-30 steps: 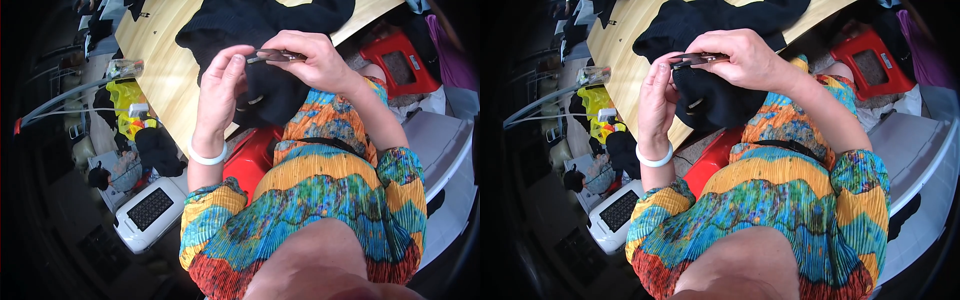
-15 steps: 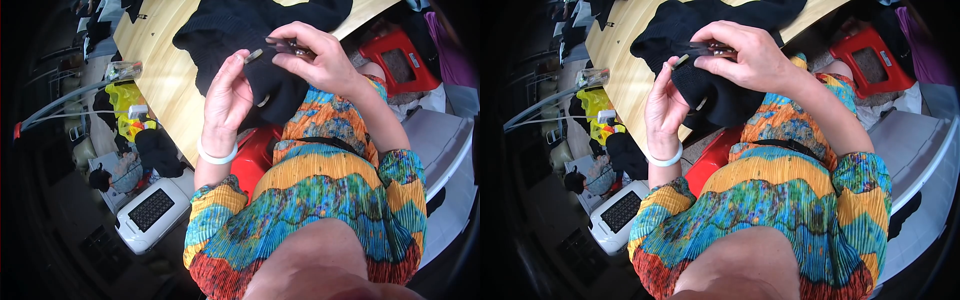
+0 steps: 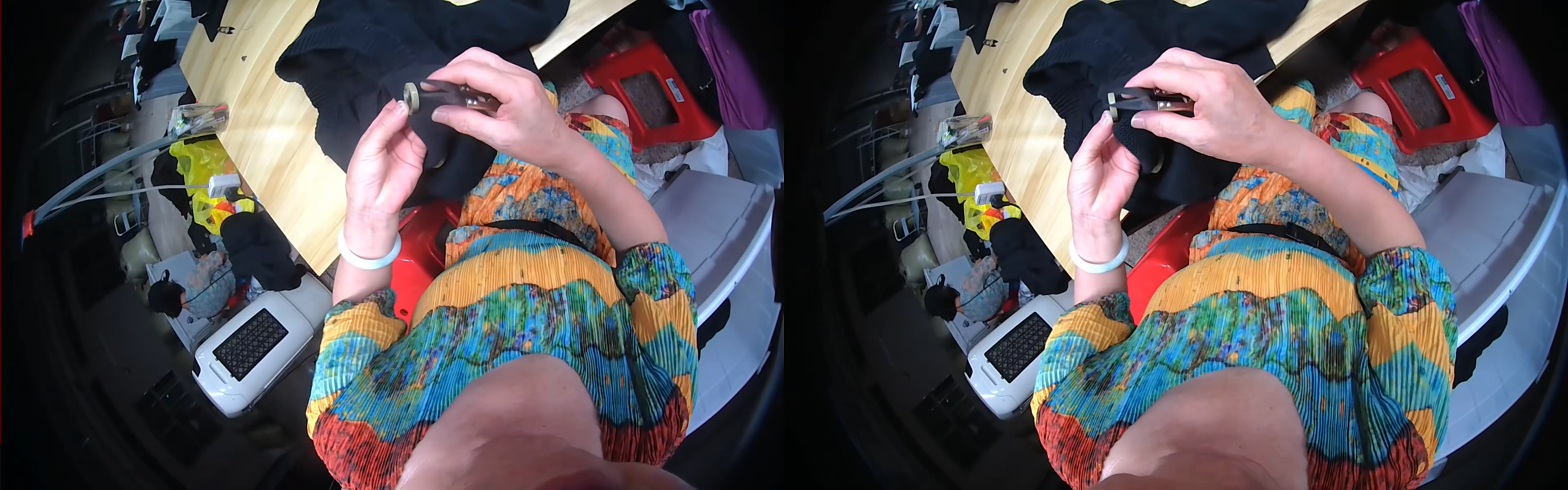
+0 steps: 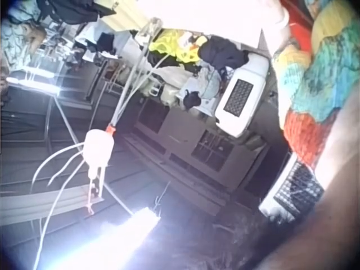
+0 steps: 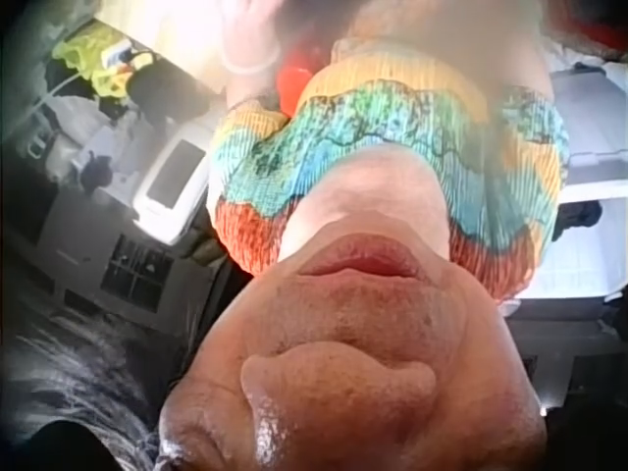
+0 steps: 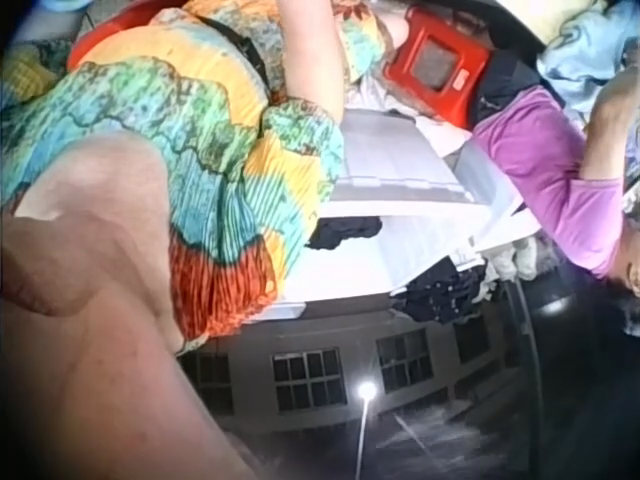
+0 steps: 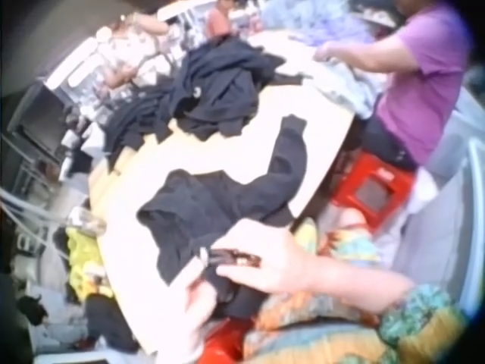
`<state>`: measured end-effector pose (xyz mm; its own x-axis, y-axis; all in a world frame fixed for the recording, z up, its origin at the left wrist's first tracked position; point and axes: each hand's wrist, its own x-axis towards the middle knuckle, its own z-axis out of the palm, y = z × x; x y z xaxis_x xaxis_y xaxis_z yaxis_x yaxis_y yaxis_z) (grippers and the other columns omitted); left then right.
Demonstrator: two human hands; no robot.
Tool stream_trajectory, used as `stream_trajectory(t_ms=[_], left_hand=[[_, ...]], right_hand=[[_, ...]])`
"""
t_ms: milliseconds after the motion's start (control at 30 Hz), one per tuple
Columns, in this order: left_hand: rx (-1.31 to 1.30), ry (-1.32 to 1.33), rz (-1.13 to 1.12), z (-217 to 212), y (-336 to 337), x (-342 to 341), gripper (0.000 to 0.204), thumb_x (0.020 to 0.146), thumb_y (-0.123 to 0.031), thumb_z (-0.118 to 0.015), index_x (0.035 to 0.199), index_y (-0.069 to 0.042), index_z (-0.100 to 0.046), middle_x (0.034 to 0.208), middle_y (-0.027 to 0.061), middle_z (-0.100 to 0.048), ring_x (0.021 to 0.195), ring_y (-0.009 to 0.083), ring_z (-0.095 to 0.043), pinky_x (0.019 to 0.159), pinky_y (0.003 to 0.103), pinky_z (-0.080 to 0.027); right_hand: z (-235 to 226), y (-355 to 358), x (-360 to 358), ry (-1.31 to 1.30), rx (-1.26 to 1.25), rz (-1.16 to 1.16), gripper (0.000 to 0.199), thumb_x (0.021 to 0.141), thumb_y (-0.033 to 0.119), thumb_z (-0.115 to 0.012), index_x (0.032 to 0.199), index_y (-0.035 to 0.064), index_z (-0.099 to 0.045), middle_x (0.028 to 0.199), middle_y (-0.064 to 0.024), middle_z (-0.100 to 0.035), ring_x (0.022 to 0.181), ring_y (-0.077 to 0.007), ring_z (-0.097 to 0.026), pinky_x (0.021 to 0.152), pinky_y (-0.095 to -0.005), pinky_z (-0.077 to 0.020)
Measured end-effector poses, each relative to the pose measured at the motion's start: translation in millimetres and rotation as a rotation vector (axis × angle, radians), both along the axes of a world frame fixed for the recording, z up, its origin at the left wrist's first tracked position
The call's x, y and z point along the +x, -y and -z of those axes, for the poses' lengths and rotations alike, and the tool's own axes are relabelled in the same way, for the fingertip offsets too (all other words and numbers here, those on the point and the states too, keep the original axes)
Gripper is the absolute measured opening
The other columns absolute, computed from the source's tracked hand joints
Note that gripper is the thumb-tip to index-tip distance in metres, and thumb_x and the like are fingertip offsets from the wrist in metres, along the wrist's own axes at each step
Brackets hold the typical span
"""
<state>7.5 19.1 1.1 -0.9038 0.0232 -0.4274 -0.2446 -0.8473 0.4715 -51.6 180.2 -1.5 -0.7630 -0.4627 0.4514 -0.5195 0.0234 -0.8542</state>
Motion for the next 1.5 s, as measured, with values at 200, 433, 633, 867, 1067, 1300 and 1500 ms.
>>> stream_trajectory(t_ms=[200, 433, 633, 867, 1067, 1300, 1500], left_hand=[[0.000, -0.062, 0.217, 3.5, 11.3, 2.7, 0.011, 0.083, -0.002, -0.049, 0.091, 0.003, -0.054, 0.087, 0.0096, -0.058, 0.079, 0.0155, -0.059, 0.073, 0.027, -0.052], [0.014, -0.245, 0.299, -6.1, 3.3, 1.5, 0.022, 0.080, -0.001, -0.053, 0.101, 0.003, -0.053, 0.097, 0.0118, -0.059, 0.084, 0.0189, -0.059, 0.075, 0.032, -0.049], [0.016, -0.390, 0.224, -5.2, 3.4, 3.3, 0.034, 0.076, -0.003, -0.059, 0.109, 0.001, -0.050, 0.102, 0.0135, -0.056, 0.097, 0.0257, -0.054, 0.088, 0.039, -0.042], [0.002, -0.357, 0.213, 1.7, 0.3, 2.0, 0.035, 0.076, -0.003, -0.059, 0.110, -0.001, -0.049, 0.104, 0.0126, -0.056, 0.097, 0.0254, -0.054, 0.087, 0.040, -0.042], [0.018, -0.292, 0.185, 5.4, -4.9, -0.3, 0.018, 0.076, -0.004, -0.059, 0.093, 0.003, -0.058, 0.088, 0.0137, -0.060, 0.073, 0.0219, -0.060, 0.066, 0.030, -0.051], [-0.017, -0.363, 0.163, 0.6, -3.0, 2.0, 0.030, 0.076, -0.008, -0.061, 0.103, 0.000, -0.052, 0.088, 0.0123, -0.058, 0.066, 0.0208, -0.057, 0.057, 0.027, -0.049], [-0.043, -0.386, 0.130, -4.7, -6.5, 2.6, 0.031, 0.075, -0.009, -0.062, 0.103, -0.001, -0.052, 0.086, 0.0116, -0.058, 0.067, 0.0221, -0.055, 0.057, 0.029, -0.047]], right_hand=[[1.6, -3.4, -0.6, -0.102, -0.002, -0.041, 0.020, 0.067, -0.001, -0.065, 0.087, 0.0016, -0.060, 0.083, -0.0047, -0.053, 0.065, -0.0103, -0.052, 0.054, -0.0196, -0.0403], [-16.6, -4.6, -3.5, -0.273, -0.003, 0.021, 0.017, 0.067, -0.008, -0.058, 0.081, 0.0011, -0.055, 0.089, -0.0058, -0.053, 0.063, -0.0106, -0.051, 0.053, -0.0199, -0.0401], [-47.2, -15.5, -6.2, -0.109, -0.093, 0.143, 0.023, 0.065, -0.005, -0.059, 0.087, 0.0010, -0.055, 0.074, -0.0081, -0.049, 0.058, -0.0158, -0.049, 0.051, -0.0247, -0.0395], [-32.0, -11.5, 7.3, -0.245, 0.003, 0.047, 0.019, 0.064, 0.003, -0.062, 0.082, 0.0074, -0.059, 0.078, -0.0034, -0.052, 0.059, -0.0165, -0.053, 0.049, -0.0254, -0.0424], [-22.1, -8.2, 3.1, -0.390, 0.069, 0.101, 0.015, 0.065, 0.003, -0.060, 0.078, 0.0073, -0.056, 0.080, -0.0027, -0.053, 0.060, -0.0189, -0.055, 0.049, -0.0265, -0.0435], [-51.6, -21.0, -3.3, -0.144, -0.120, 0.167, 0.015, 0.070, -0.005, -0.058, 0.084, 0.0003, -0.054, 0.073, -0.0048, -0.048, 0.057, -0.0106, -0.045, 0.049, -0.0217, -0.0355], [-26.7, -29.0, 21.3, 0.140, -0.149, 0.057, 0.027, 0.079, 0.016, -0.060, 0.100, 0.0037, -0.048, 0.077, -0.0063, -0.054, 0.070, -0.0112, -0.054, 0.063, -0.0226, -0.0449]])
